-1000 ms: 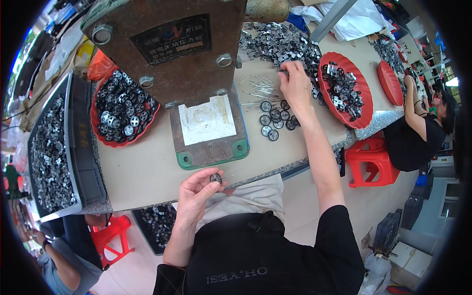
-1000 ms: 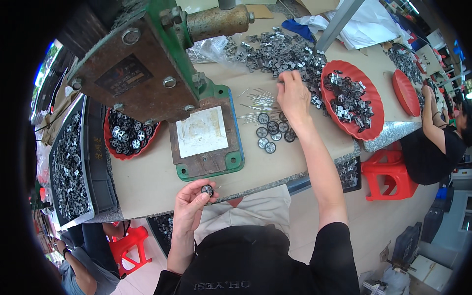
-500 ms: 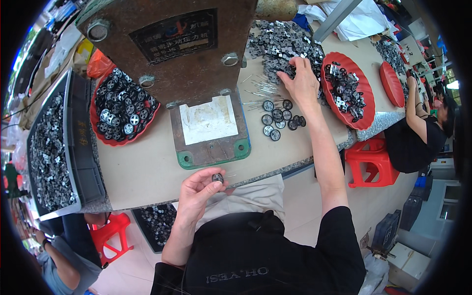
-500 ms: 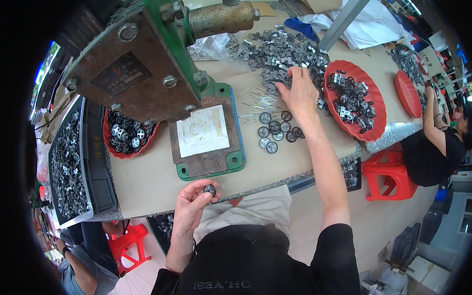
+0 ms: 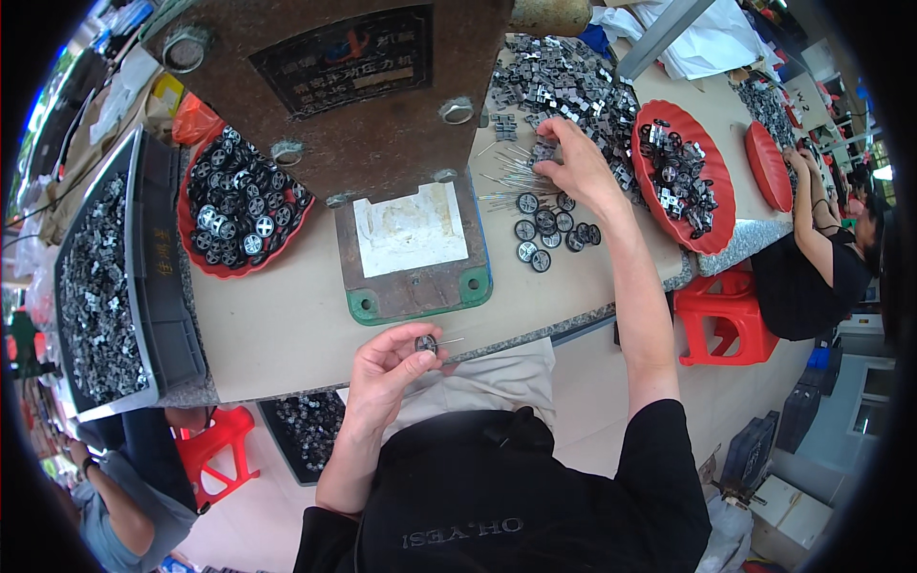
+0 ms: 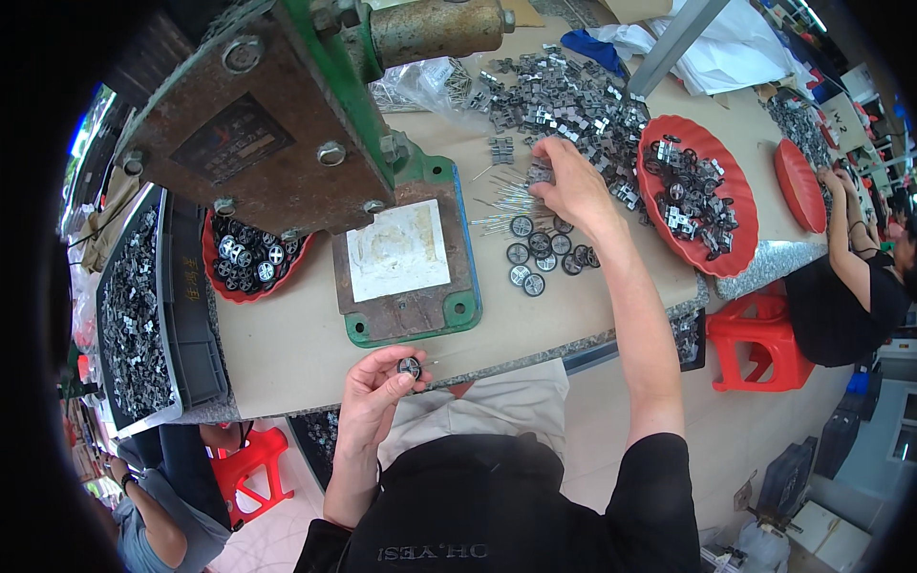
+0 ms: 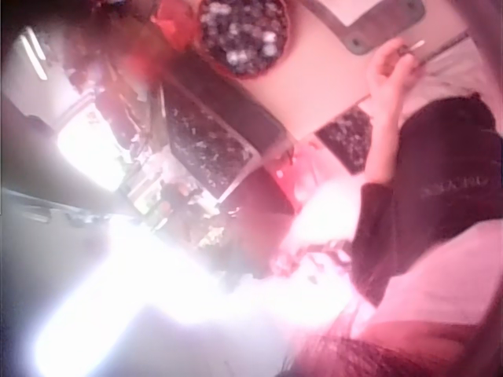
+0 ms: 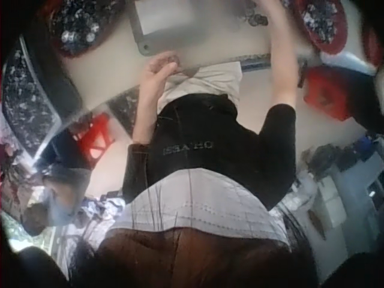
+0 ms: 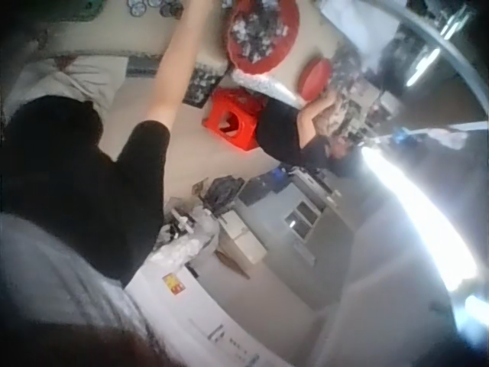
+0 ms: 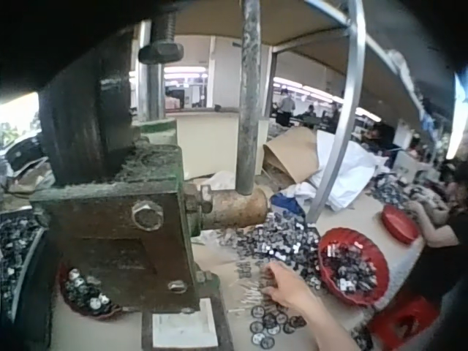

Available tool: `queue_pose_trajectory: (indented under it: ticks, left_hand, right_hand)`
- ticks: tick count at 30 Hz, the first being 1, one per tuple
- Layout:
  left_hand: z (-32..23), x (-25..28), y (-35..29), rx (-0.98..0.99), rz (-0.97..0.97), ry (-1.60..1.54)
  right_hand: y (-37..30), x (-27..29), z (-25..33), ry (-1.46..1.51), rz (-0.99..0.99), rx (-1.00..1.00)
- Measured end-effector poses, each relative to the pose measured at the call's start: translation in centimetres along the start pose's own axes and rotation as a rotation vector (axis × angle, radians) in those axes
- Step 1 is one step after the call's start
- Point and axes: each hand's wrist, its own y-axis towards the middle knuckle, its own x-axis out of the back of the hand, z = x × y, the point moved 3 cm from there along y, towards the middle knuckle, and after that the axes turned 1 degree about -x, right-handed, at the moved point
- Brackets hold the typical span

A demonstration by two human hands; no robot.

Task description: The person assembles small wheel components by inserting a metal axle into a wheel, attaching a metal bracket, fitting a second wheel, and pressing the assembled parts together using a hand-operated press.

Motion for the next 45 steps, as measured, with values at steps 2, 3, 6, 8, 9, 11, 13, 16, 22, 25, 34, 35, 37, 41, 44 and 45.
queue_pose_trajectory:
  ticks: [2, 3, 6, 8, 9, 11, 13, 16, 22, 25, 34, 35, 37, 41, 44, 45]
  left_hand:
    - [0.0, 0.0, -0.1, -0.007, 0.003, -0.002]
    - [0.0, -0.1, -0.1, -0.010, 0.007, -0.006]
    - [-0.2, -0.2, -0.3, -0.016, 0.011, -0.014]
    - [-0.2, -0.2, -0.3, -0.017, 0.004, -0.015]
    - [-0.2, -0.2, -0.2, -0.018, 0.012, -0.021]
    - [-0.1, -0.2, -0.2, -0.018, 0.000, -0.027]
    - [-0.2, -0.6, -0.1, 0.013, -0.014, -0.015]
    - [-0.1, -1.0, 0.0, -0.010, -0.002, 0.014]
    - [-0.5, -1.2, -0.4, -0.062, -0.062, 0.077]
    - [-0.4, -1.0, -0.5, -0.094, -0.087, 0.107]
    - [-0.6, -0.9, -0.6, -0.114, -0.121, 0.118]
    - [-0.6, -0.9, -0.6, -0.113, -0.121, 0.122]
    - [-0.7, -1.0, -0.7, -0.113, -0.125, 0.142]
    - [-0.8, -1.2, -0.7, -0.157, -0.129, 0.159]
    - [-0.9, -1.0, -0.8, -0.206, -0.099, 0.253]
    - [-0.9, -1.1, -0.8, -0.206, -0.099, 0.252]
  right_hand:
    - [-0.1, 0.4, 0.2, 0.074, 0.039, -0.077]
    - [-0.2, 0.6, 0.5, 0.150, 0.079, -0.156]
    - [-1.9, 2.0, 1.5, 0.180, 0.022, -0.196]
    - [-4.0, 2.0, 2.4, 0.369, -0.066, -0.152]
    - [-5.3, 1.9, 3.4, 0.586, 0.056, -0.255]
    - [-7.8, 1.3, 5.8, 0.809, 0.201, -0.361]
    - [-10.2, 0.4, 8.7, 1.094, 0.220, -0.372]
    - [-13.1, -1.9, 10.6, 1.329, 0.227, -0.504]
    - [-15.2, -4.6, 11.4, 1.455, 0.185, -0.513]
    - [-15.5, -4.8, 11.6, 1.593, 0.215, -0.558]
    - [-15.7, -4.8, 12.1, 1.583, 0.202, -0.537]
    - [-15.7, -4.7, 12.0, 1.583, 0.202, -0.537]
    - [-15.7, -4.7, 12.0, 1.583, 0.203, -0.519]
    - [-15.9, -4.8, 11.9, 1.486, 0.163, -0.420]
    - [-15.8, -4.5, 12.2, 1.362, 0.097, -0.368]
    - [-15.9, -4.6, 11.9, 1.373, 0.135, -0.375]
